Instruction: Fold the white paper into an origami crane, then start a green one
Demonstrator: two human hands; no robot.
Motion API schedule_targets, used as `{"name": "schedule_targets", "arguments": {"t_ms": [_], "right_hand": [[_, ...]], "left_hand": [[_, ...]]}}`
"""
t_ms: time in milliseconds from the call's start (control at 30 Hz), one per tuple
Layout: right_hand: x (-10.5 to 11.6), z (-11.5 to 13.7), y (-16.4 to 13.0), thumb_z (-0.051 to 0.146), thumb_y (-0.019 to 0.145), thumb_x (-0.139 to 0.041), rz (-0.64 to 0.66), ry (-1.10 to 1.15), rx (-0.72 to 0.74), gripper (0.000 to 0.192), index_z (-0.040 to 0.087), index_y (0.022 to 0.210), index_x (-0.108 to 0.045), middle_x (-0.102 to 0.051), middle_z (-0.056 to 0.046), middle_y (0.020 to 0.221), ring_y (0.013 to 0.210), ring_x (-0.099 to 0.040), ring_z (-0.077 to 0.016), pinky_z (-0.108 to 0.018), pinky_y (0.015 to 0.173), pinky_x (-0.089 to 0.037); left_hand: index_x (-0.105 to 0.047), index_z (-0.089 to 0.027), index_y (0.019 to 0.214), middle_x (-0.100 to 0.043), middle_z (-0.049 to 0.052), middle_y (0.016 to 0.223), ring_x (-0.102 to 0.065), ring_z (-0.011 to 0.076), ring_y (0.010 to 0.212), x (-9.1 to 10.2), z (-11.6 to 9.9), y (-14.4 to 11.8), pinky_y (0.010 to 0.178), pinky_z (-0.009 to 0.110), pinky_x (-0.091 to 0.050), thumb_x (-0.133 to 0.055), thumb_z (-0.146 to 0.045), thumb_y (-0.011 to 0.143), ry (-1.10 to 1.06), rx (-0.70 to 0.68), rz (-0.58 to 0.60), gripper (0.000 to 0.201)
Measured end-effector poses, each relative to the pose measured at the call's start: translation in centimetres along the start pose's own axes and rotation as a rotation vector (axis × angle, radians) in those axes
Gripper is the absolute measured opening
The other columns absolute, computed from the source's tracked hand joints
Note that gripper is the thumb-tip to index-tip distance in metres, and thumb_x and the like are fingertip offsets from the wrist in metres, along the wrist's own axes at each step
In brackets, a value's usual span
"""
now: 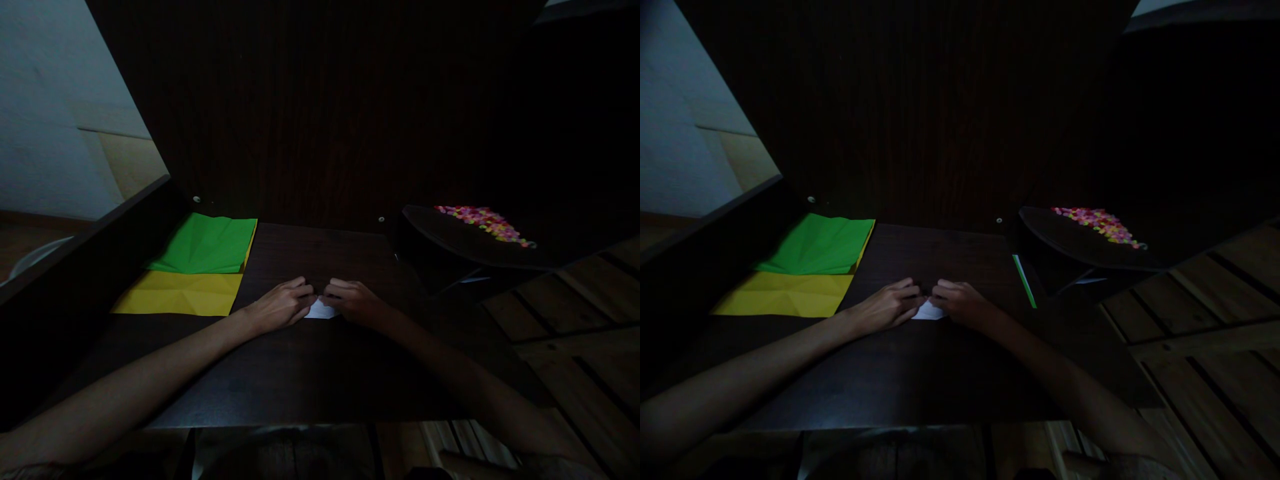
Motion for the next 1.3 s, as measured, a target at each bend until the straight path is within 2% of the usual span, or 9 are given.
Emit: {"name": "schedule_targets", "arguments": {"t_ms": [200, 400, 567, 700, 833, 967, 1067, 1167, 1300], "right_hand": [[-0.8, -0.3, 0.0, 0.005, 0.093, -0.046, 0.052, 0.031, 0.005, 0.026, 0.015, 0.110, -0.063, -0.061, -0.006, 0.091, 0.080, -0.047, -0.0181, -0.029, 0.063, -0.037], [-0.1, -0.5, 0.1, 0.005, 0.092, -0.048, 0.102, 0.039, 0.027, 0.023, 0.015, 0.105, -0.064, -0.060, -0.006, 0.089, 0.080, -0.045, -0.0179, -0.028, 0.061, -0.034], [0.7, -0.9, 0.0, 0.004, 0.092, -0.049, 0.115, 0.037, 0.056, 0.030, 0.020, 0.113, -0.063, -0.061, -0.005, 0.091, 0.080, -0.044, -0.0176, -0.028, 0.061, -0.031], [0.8, -1.1, -0.4, 0.007, 0.095, -0.046, 0.058, 0.055, 0.048, 0.025, 0.019, 0.104, -0.066, -0.060, -0.004, 0.084, 0.076, -0.044, -0.0167, -0.028, 0.061, -0.030], [0.6, -1.1, -1.0, 0.012, 0.097, -0.045, -0.022, 0.109, 0.018, 0.023, 0.018, 0.096, -0.067, -0.061, -0.004, 0.081, 0.074, -0.047, -0.0157, -0.028, 0.062, -0.033], [0.4, -1.2, -1.6, 0.012, 0.098, -0.042, -0.104, 0.112, -0.019, 0.025, 0.018, 0.094, -0.066, -0.062, -0.004, 0.084, 0.074, -0.049, -0.0152, -0.027, 0.063, -0.035], [0.2, -1.2, -1.9, 0.012, 0.097, -0.044, -0.143, 0.113, -0.030, 0.023, 0.019, 0.101, -0.066, -0.063, -0.005, 0.089, 0.077, -0.050, -0.0147, -0.026, 0.064, -0.036], [-0.1, -1.3, -1.9, 0.009, 0.095, -0.044, -0.111, 0.092, -0.039, 0.028, 0.023, 0.111, -0.063, -0.063, -0.005, 0.096, 0.080, -0.050, -0.0147, -0.025, 0.062, -0.036], [-0.2, -1.3, -1.6, 0.007, 0.092, -0.047, -0.006, 0.017, -0.057, 0.033, 0.025, 0.115, -0.062, -0.061, -0.006, 0.098, 0.085, -0.048, -0.0174, -0.025, 0.060, -0.035]], "left_hand": [[-0.065, -0.012, 0.108, -0.060, 0.007, 0.090, -0.050, 0.0206, 0.083, 0.0, 0.0, 0.0, 0.077, 0.032, -0.046, -0.046, -0.020, 0.097, -0.015, -0.001, -0.006, 0.024], [-0.065, -0.013, 0.109, -0.059, 0.008, 0.091, -0.050, 0.0206, 0.084, 0.0, 0.2, -0.1, 0.077, 0.032, -0.046, -0.045, -0.020, 0.097, -0.044, 0.016, 0.001, 0.024], [-0.061, -0.017, 0.123, -0.055, 0.008, 0.092, -0.051, 0.0210, 0.086, 0.0, 0.2, -0.2, 0.078, 0.031, -0.046, -0.047, -0.017, 0.095, -0.077, 0.022, 0.038, 0.031], [-0.059, -0.021, 0.127, -0.054, 0.007, 0.094, -0.051, 0.0214, 0.088, 0.1, 0.2, -0.4, 0.083, 0.034, -0.046, -0.047, -0.016, 0.093, -0.109, 0.022, 0.033, 0.037], [-0.060, -0.018, 0.126, -0.054, 0.009, 0.098, -0.051, 0.0226, 0.091, 0.2, 0.2, -0.4, 0.087, 0.036, -0.046, -0.048, -0.019, 0.092, -0.142, 0.019, 0.021, 0.036], [-0.063, -0.016, 0.122, -0.054, 0.010, 0.100, -0.050, 0.0233, 0.094, 0.4, 0.3, -0.4, 0.088, 0.038, -0.046, -0.048, -0.021, 0.092, -0.184, 0.015, 0.027, 0.034], [-0.065, -0.016, 0.120, -0.054, 0.010, 0.101, -0.051, 0.0230, 0.094, 0.5, 0.4, -0.3, 0.087, 0.037, -0.046, -0.048, -0.021, 0.092, -0.241, 0.022, 0.032, 0.033], [-0.066, -0.018, 0.120, -0.054, 0.010, 0.102, -0.051, 0.0226, 0.095, 0.7, 0.5, -0.2, 0.085, 0.036, -0.046, -0.048, -0.021, 0.092, -0.280, 0.035, 0.015, 0.033], [-0.066, -0.019, 0.121, -0.054, 0.010, 0.101, -0.051, 0.0228, 0.095, 0.7, 0.5, -0.2, 0.085, 0.036, -0.046, -0.048, -0.019, 0.091, -0.273, 0.041, 0.013, 0.034]]}}
Point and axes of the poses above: each hand's wrist, its own y-axis towards the middle knuckle, its own x-axis out of the back of the hand, z = x × y, the point moved 7 cm from there along y, towards the middle knuckle
